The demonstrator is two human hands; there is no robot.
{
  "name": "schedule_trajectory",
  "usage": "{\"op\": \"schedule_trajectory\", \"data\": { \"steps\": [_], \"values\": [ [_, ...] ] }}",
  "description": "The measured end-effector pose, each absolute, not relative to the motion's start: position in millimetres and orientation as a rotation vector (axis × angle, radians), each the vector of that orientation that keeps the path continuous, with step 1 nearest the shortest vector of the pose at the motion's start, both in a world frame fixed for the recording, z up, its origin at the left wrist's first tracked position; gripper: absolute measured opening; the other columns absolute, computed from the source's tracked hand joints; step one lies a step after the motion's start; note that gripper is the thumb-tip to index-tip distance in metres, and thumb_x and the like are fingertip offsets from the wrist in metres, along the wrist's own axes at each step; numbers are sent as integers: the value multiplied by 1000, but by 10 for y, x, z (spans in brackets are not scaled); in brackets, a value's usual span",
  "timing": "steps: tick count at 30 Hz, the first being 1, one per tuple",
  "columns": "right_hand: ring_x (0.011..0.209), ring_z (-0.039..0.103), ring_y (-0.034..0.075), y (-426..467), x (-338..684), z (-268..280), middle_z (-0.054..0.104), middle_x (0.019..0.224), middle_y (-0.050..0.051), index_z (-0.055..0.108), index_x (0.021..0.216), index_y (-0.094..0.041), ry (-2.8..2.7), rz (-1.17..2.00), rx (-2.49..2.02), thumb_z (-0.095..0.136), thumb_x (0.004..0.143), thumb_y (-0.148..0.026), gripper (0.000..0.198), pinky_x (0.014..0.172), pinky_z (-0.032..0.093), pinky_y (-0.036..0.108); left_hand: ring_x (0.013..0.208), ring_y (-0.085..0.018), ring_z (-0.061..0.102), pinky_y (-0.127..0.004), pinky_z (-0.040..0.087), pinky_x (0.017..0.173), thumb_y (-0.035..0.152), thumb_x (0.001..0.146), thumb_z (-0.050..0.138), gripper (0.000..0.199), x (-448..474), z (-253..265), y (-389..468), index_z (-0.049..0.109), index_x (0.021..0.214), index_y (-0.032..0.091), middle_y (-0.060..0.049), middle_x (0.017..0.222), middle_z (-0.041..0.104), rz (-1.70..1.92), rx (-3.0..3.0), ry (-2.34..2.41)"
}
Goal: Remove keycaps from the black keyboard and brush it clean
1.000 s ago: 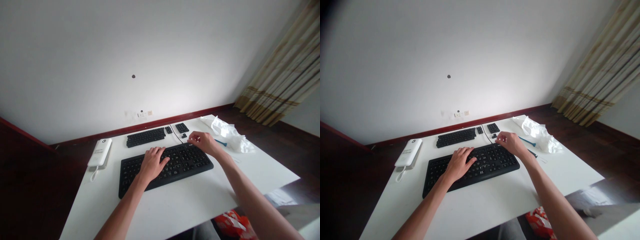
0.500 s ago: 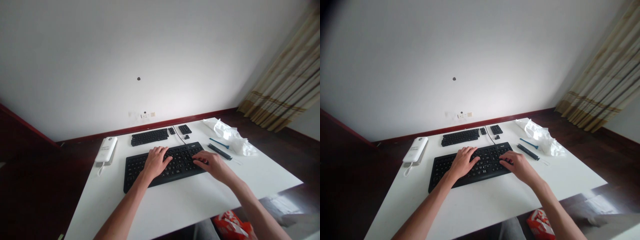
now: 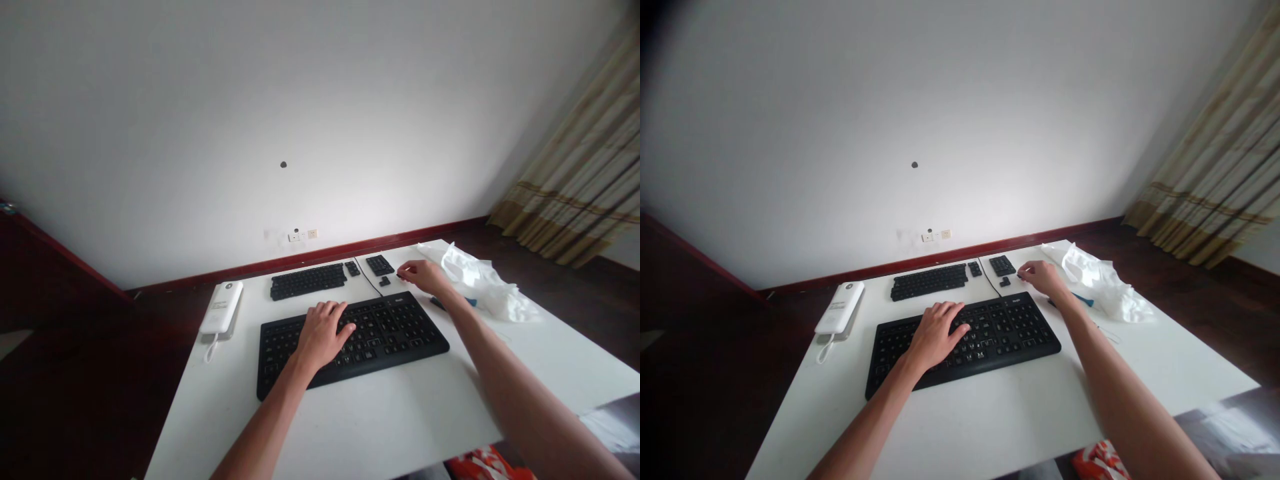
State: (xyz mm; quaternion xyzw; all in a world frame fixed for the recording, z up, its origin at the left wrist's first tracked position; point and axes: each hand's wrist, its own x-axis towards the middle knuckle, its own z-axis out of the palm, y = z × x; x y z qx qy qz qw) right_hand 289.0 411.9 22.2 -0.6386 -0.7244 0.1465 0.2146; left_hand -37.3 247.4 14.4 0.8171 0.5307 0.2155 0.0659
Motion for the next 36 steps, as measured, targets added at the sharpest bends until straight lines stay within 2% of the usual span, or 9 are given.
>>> {"op": "schedule_trajectory", "data": {
  "steps": [11,16,21,23,26,28,36],
  "values": [
    [75,72,23,4176,2978,37,80,80,5,83,90,-23,-2061,443,-1760,64,88,-43,28,69,50,30,122,-27,58,-47,48,104,50,105,46,47,-371,164,2468,53,145,26,-8,134,65,617,2461,1612],
    [74,73,23,4152,3090,58,80,79,6,83,96,-21,-2045,415,-1756,59,92,-36,29,69,52,31,122,-28,58,-48,48,104,50,106,44,48,-377,161,2476,52,146,26,-9,134,65,615,2454,1595],
    [76,74,22,4078,3155,138,82,89,5,83,97,-24,-2100,450,-1702,69,85,-31,19,71,54,30,122,-28,58,-47,48,104,49,106,44,47,-381,165,2477,52,146,26,-9,134,64,617,2452,1588],
    [76,74,22,4045,3130,165,82,90,5,82,96,-25,-2118,464,-1692,73,84,-37,19,71,55,30,122,-27,58,-47,48,104,49,105,45,47,-380,167,2476,53,146,26,-9,134,65,612,2452,1593],
    [75,74,23,4008,3043,186,81,86,6,81,90,-24,-2109,445,-1718,74,84,-53,30,68,53,31,122,-27,58,-46,48,104,49,105,46,47,-377,171,2475,53,145,26,-9,134,65,607,2452,1597],
    [75,74,23,3994,2977,189,80,85,6,80,88,-24,-2103,428,-1735,73,84,-55,32,68,52,31,122,-27,58,-46,48,105,50,105,46,47,-374,176,2475,53,145,26,-9,134,64,604,2451,1598],
    [77,73,23,3981,2896,172,81,86,5,82,89,-24,-2115,387,-1716,71,85,-36,17,73,53,31,122,-28,58,-47,48,105,50,105,44,47,-372,189,2475,53,145,26,-8,135,65,606,2447,1590]
  ]
}}
